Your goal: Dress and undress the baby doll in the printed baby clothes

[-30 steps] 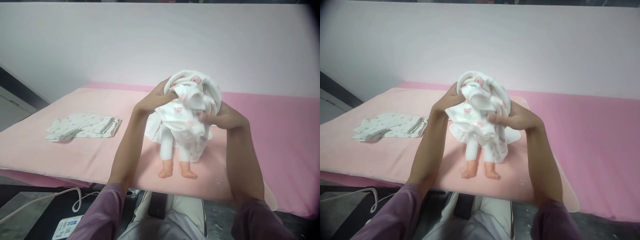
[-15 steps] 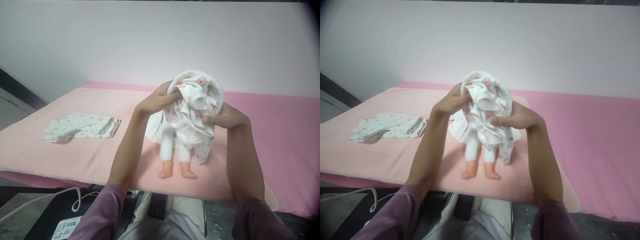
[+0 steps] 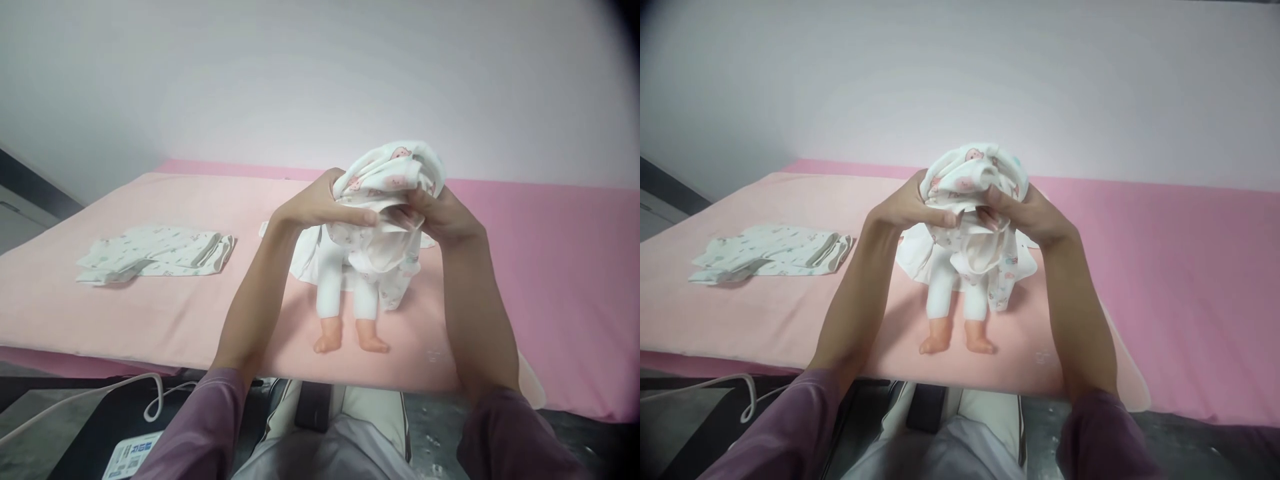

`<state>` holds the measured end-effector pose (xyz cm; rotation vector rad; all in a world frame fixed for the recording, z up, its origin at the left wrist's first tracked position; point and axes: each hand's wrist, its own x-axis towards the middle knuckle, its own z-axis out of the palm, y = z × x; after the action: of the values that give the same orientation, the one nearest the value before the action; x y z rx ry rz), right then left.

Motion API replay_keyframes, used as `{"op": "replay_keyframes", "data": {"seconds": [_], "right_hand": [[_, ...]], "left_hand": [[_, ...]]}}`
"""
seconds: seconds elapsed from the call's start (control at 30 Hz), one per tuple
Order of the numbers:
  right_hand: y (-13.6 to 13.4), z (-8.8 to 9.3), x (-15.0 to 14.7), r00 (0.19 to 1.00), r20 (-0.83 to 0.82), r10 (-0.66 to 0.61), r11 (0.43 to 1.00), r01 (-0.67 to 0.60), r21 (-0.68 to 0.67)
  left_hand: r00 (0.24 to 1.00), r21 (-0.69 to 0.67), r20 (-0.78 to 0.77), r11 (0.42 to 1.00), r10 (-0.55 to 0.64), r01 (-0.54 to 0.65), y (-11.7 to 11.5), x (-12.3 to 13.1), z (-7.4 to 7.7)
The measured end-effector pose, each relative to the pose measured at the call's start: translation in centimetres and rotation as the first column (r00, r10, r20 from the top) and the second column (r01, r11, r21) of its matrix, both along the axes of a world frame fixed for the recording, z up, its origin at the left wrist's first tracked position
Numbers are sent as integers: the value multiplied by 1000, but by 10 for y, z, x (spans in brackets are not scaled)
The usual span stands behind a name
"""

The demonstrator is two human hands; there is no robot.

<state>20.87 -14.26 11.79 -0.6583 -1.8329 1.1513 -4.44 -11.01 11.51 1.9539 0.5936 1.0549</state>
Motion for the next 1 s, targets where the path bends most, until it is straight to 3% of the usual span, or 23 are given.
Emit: {"op": "replay_keyframes", "data": {"seconds": [0.1,0.2,0.33,0.53,0.63,0.7,0.77,0.83,0.93,1.0], "right_hand": [[-10,7,-5,994,-14,-110,994,110,-19],[-31,15,-4,988,21,-150,989,150,1],[-68,10,-5,948,248,-198,980,187,69],[-128,-39,-28,830,426,-360,933,315,174],[-152,-67,-40,749,590,-301,951,283,125],[-161,-83,-46,694,677,-247,961,263,81],[-163,-96,-52,627,753,-199,962,272,28],[-162,-104,-59,551,817,-170,957,291,3],[-160,-111,-70,440,884,-160,963,265,42],[-158,-116,-73,464,870,-166,973,222,67]], "left_hand": [[995,-53,7,993,-103,104,-14,2,4],[991,-92,44,987,-125,128,-35,0,6],[999,-161,27,987,-25,29,-77,-8,-8],[961,-326,-41,906,272,-270,-179,-16,-68],[925,-355,-176,854,338,-379,-227,-22,-102],[853,-333,-338,797,398,-504,-247,-26,-122],[746,-242,-507,759,432,-604,-256,-27,-137],[671,-150,-608,769,424,-622,-256,-26,-146],[667,-107,-629,806,399,-583,-246,-23,-155],[722,-134,-552,810,417,-570,-235,-24,-160]]}}
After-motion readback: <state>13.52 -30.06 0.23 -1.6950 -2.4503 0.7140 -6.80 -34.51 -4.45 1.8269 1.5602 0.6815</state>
